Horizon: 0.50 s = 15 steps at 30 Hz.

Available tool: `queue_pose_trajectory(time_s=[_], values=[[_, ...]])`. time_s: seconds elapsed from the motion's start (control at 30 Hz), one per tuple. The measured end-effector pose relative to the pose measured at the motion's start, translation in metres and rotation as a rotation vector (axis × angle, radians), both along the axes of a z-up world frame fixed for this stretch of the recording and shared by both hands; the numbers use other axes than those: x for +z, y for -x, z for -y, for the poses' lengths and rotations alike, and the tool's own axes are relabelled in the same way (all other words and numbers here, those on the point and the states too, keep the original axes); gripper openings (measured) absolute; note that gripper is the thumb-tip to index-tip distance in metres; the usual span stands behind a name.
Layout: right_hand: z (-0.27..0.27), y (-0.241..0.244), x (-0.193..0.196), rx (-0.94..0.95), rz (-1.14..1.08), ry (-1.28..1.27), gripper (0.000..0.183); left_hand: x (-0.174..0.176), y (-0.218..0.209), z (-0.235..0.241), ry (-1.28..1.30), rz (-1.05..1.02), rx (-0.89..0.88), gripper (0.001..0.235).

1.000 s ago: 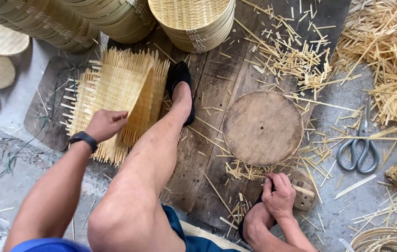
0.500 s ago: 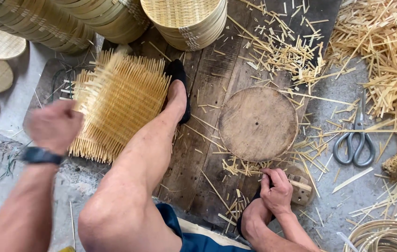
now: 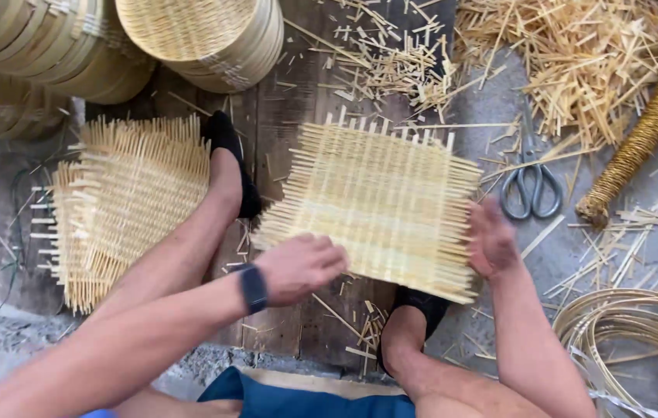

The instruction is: The person sits on the workshop floor and assembles a round woven bamboo sieve. They press the woven bamboo disc into a bent rim, tap and shape the assembly on a round wooden form, trim protruding bamboo strip ends with scissors, and set the finished sieve onto a stack of completed sieves.

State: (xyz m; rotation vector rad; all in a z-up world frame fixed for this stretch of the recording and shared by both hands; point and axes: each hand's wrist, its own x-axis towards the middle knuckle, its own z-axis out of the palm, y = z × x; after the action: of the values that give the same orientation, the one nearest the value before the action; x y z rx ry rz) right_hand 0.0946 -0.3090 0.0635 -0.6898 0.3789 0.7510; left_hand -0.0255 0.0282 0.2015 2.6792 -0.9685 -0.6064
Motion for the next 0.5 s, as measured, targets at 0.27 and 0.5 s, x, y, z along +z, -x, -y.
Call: queue_pose_trajectory(time_s=[0.27,0.5], values=[[-0.028,-0.022,-0.011,0.244,0.363,0.824,0.033,-0.077,-0.042,-0.003,0.138,0.277,1.163,0.070],[-0.036,-0.016,-0.024,0.178,0.403,0.824,0.038,-0.137,-0.066,-0.063,0.853,-0.761,1.630,0.051]])
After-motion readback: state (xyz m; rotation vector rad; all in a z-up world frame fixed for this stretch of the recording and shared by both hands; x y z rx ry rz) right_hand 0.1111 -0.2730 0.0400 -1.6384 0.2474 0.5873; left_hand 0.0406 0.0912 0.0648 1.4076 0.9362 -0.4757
